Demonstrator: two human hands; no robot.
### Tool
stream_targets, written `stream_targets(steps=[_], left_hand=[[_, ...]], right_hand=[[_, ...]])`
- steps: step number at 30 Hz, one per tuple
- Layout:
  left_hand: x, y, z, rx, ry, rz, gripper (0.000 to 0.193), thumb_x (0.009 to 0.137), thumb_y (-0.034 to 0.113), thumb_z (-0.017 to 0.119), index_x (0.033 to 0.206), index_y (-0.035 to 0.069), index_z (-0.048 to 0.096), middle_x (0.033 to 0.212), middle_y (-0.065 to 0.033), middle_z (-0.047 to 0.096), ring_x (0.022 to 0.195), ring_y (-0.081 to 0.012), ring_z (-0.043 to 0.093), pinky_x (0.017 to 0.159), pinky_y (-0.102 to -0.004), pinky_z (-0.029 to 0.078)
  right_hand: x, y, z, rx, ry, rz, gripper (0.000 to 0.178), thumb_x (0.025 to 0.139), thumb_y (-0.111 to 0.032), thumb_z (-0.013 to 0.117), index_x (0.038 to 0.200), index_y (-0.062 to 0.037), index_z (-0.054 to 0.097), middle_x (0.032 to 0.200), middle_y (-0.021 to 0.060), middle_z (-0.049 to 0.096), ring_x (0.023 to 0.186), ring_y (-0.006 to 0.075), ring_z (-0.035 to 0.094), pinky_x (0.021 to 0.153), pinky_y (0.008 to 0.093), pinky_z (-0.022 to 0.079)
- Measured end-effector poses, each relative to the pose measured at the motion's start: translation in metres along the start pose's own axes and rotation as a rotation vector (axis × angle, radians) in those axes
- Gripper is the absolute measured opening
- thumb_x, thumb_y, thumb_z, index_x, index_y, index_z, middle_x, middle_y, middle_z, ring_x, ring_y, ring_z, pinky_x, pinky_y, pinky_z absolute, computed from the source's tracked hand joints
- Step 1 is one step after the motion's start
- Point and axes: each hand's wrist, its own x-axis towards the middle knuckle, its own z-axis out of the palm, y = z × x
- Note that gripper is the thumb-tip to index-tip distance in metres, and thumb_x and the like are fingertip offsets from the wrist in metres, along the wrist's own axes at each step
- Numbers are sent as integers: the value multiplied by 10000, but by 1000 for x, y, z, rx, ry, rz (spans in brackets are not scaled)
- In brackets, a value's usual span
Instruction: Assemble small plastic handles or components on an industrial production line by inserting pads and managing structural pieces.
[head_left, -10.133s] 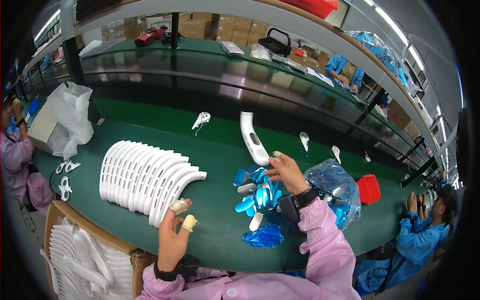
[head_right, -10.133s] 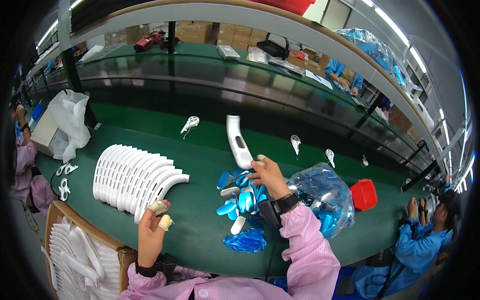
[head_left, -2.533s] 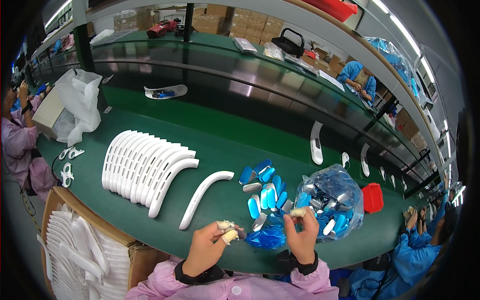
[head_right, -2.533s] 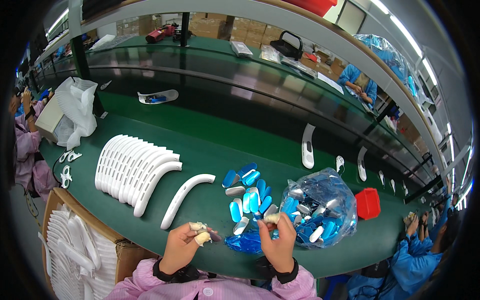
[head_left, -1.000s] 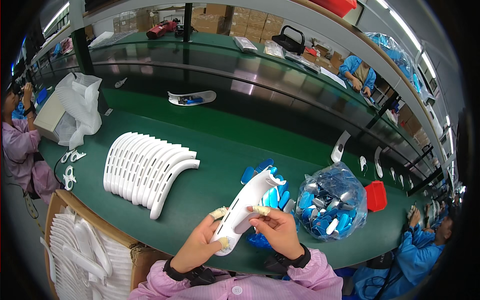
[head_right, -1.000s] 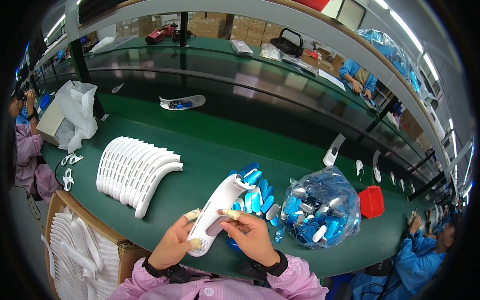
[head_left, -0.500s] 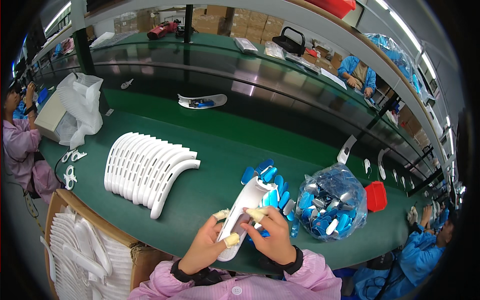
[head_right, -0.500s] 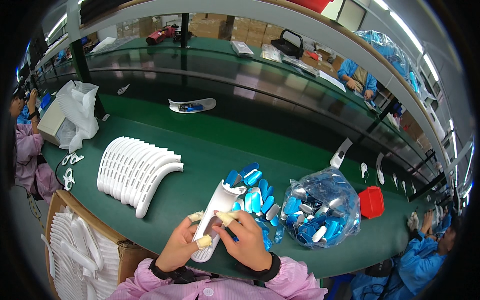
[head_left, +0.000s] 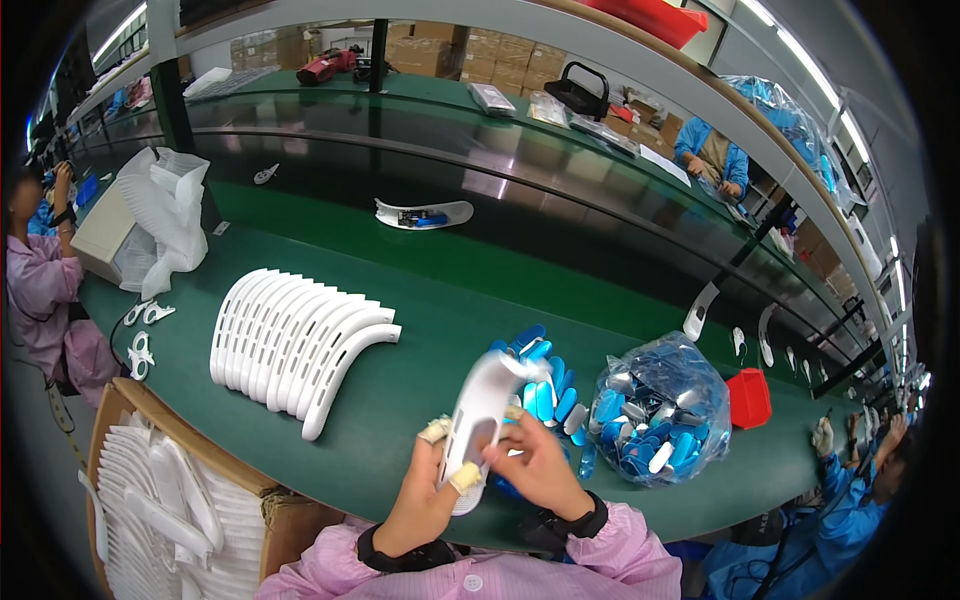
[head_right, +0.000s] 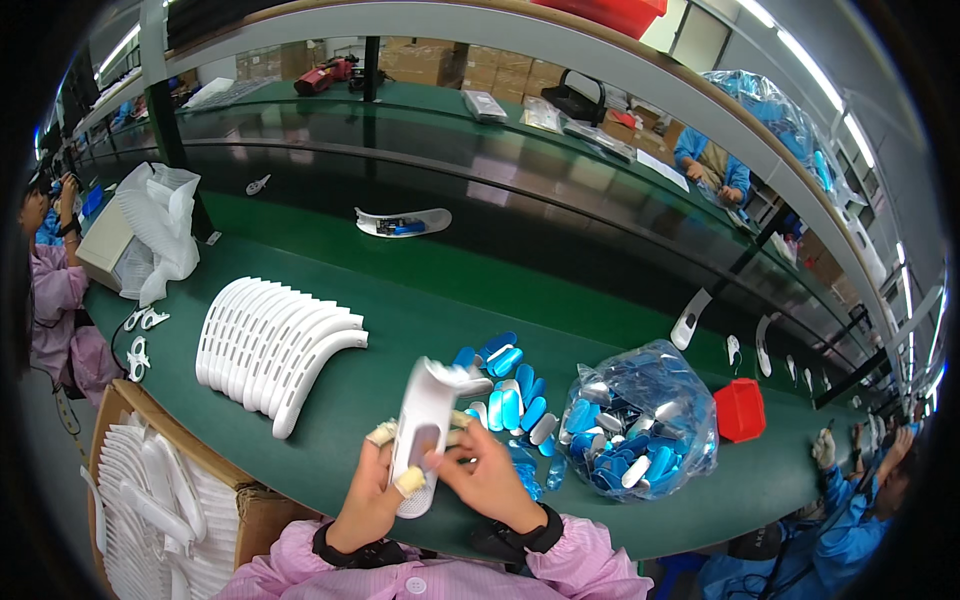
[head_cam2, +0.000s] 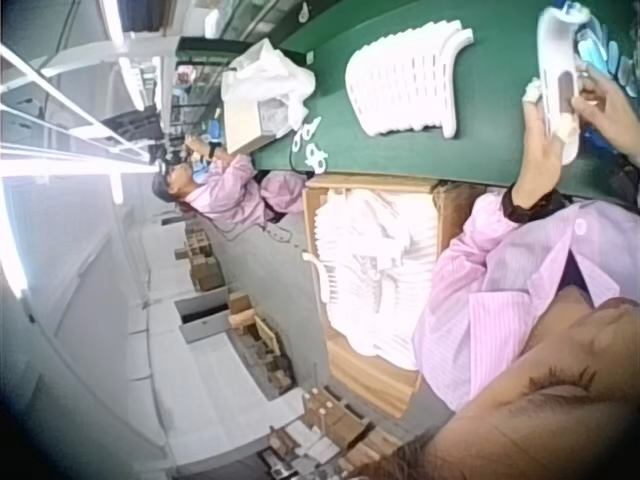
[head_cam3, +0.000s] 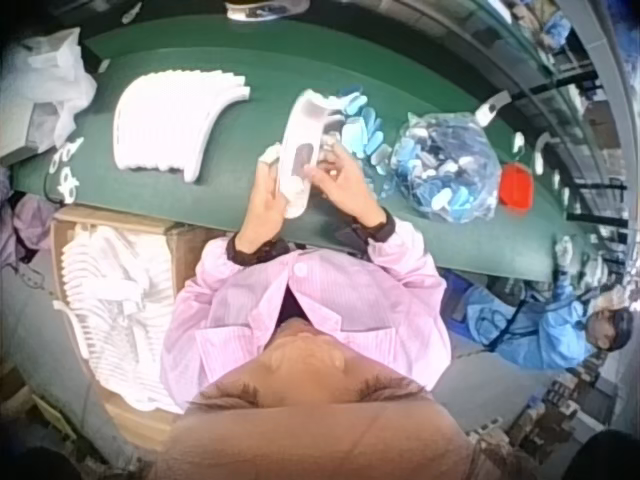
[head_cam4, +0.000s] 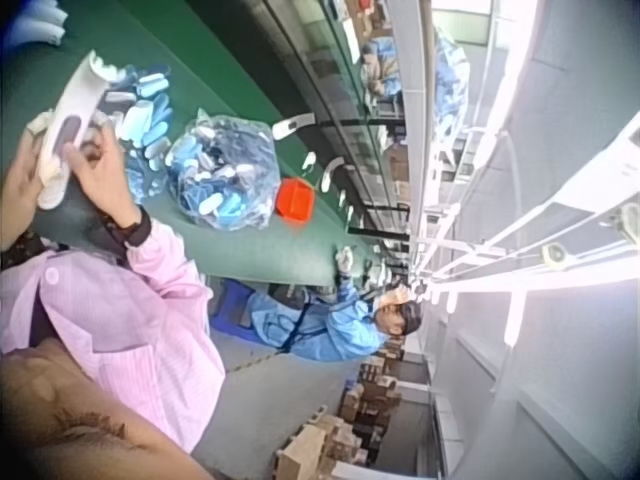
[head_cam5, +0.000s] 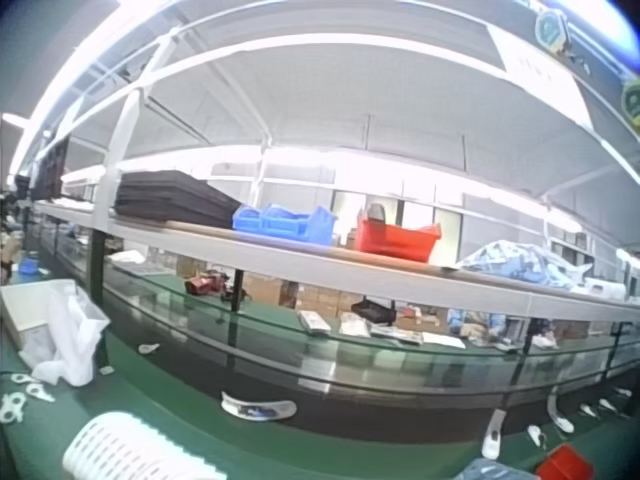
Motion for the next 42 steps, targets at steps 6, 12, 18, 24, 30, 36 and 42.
stream_targets(steps=[6, 12, 18, 24, 30, 36, 42], left_hand=[[6, 25, -26, 796, 113, 241, 549, 856, 110, 579, 1360, 39, 374, 1351, -151, 387, 1205, -281, 398, 1013, -377, 309], [8, 30, -86, 1320, 594, 170, 490, 757, 77, 650, 1207, -38, 494, 1161, -236, 485, 1067, -405, 427, 932, -444, 348], [6, 28, -90, 1273, 539, 132, 403, 736, -2, 626, 1134, -21, 561, 898, -223, 590, 819, -401, 570, 713, -449, 446], [6, 29, -74, 926, 436, 12, 376, 768, -4, 602, 1141, -21, 563, 926, -208, 593, 809, -372, 593, 694, -394, 474], [6, 34, -58, 1155, 480, 302, 409, 772, 23, 613, 1173, -12, 539, 1004, -196, 583, 904, -369, 569, 776, -402, 456], [2, 25, -23, 734, 52, 250, 468, 835, 42, 581, 1283, -6, 457, 1317, -166, 484, 1078, -276, 575, 889, -352, 445], [8, 12, -10, 438, -257, 225, 528, 891, 80, 560, 1377, 16, 364, 1403, -135, 421, 1151, -219, 513, 911, -310, 418]], right_hand=[[17, 8, -13, 107, -218, 234, 501, 899, -191, 611, 1293, -19, 354, 904, 61, 665, 683, 78, 623, 498, 193, 482], [64, 4, -99, 138, 183, 97, 355, 956, -350, 487, 1128, -41, 520, 832, 43, 625, 601, 100, 606, 447, 206, 467], [70, 15, -116, -398, 354, 87, 524, 875, -343, 609, 1245, 1, 473, 982, 113, 637, 613, 153, 627, 473, 259, 459], [37, 19, -71, -1374, 351, -106, 302, 695, -259, 758, 794, -19, 604, 806, 146, 633, 662, 323, 614, 564, 402, 470], [34, 31, -92, -1211, 361, -147, 253, 694, -245, 761, 743, -27, 642, 634, 117, 614, 574, 290, 600, 520, 355, 450], [15, -11, -34, -804, 388, -290, 107, 741, -102, 708, 761, -9, 659, 663, 113, 630, 573, 214, 625, 506, 312, 457], [-10, -12, 2, -557, 156, -332, 89, 768, -65, 714, 806, -14, 651, 707, 55, 603, 568, 122, 581, 505, 234, 443]])
